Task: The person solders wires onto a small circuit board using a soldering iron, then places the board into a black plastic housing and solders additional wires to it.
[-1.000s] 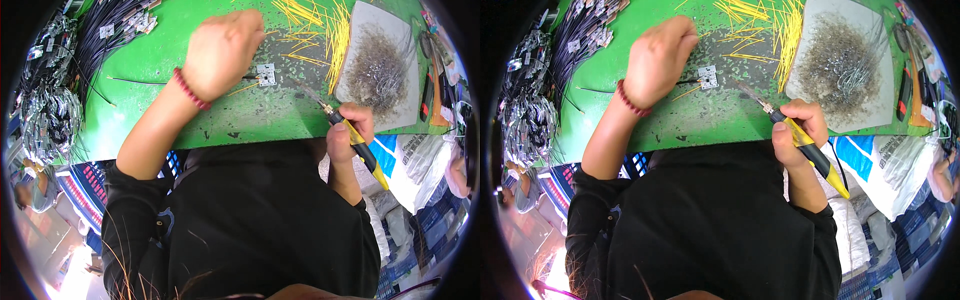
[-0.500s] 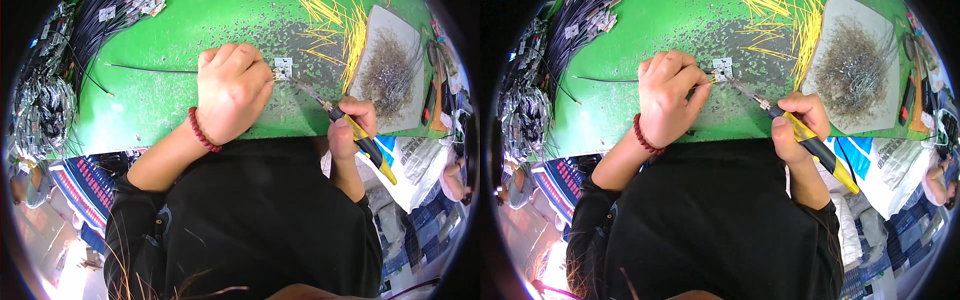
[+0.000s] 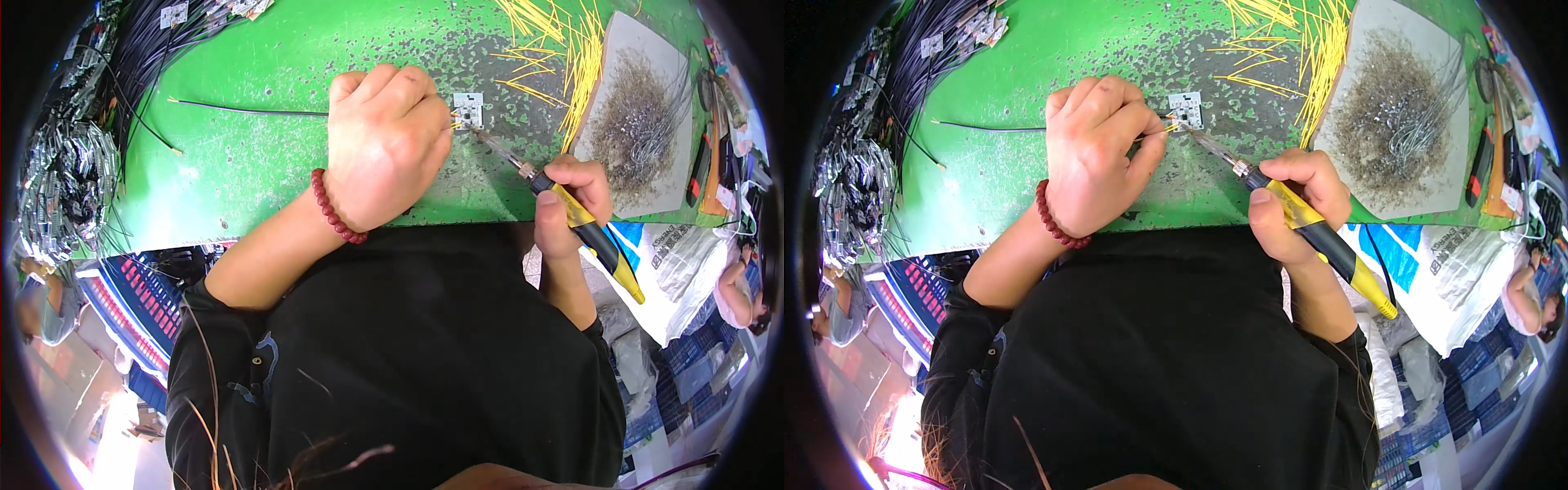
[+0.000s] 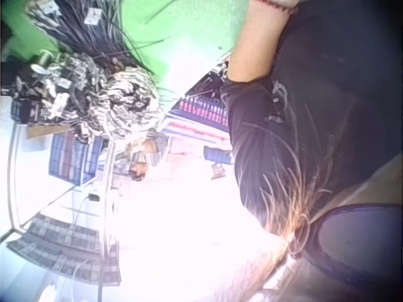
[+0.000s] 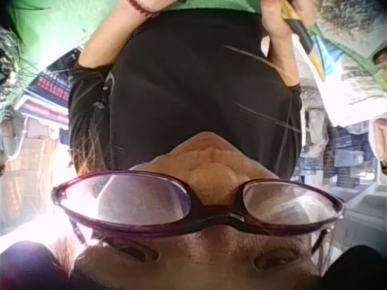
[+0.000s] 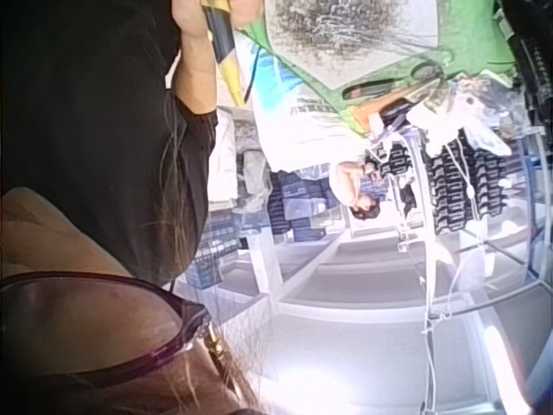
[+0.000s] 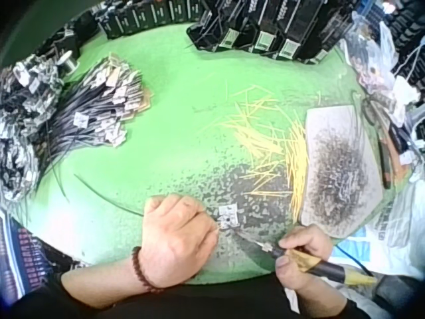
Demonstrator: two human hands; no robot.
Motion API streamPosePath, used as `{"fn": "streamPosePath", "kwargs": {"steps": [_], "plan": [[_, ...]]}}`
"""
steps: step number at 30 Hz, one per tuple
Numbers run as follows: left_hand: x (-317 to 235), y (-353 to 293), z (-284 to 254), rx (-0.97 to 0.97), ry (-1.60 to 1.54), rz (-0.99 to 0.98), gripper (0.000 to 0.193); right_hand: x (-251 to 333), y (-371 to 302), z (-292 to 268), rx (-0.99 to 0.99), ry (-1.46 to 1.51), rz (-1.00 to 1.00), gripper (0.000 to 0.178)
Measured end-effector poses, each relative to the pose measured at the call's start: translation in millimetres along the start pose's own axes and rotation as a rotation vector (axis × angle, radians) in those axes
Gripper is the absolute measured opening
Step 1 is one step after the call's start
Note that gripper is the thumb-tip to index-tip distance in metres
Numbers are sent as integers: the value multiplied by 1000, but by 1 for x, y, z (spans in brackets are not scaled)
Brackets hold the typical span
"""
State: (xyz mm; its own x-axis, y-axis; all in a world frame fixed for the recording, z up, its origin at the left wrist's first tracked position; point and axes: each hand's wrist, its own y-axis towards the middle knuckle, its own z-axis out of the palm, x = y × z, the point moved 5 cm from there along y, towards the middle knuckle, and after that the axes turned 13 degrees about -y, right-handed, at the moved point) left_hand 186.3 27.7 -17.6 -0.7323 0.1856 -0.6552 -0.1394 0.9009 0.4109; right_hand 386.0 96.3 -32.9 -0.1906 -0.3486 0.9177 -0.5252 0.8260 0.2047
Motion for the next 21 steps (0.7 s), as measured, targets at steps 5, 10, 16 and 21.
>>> {"fn": "streamPosePath", "kwargs": {"steps": [5,10,16,21], "plan": [[1,-1,-1,0,-10,8,14,-1,-1,1,26,-91,-16,24],[5,-1,-6,19,28,-4,14,4,6,14,7,9,-32,42],[-1,-3,-6,-28,11,62,13,21,32,35,96,-446,-251,24],[-6,-6,-35,-65,-28,27,12,12,40,49,196,-420,-341,28]]}}
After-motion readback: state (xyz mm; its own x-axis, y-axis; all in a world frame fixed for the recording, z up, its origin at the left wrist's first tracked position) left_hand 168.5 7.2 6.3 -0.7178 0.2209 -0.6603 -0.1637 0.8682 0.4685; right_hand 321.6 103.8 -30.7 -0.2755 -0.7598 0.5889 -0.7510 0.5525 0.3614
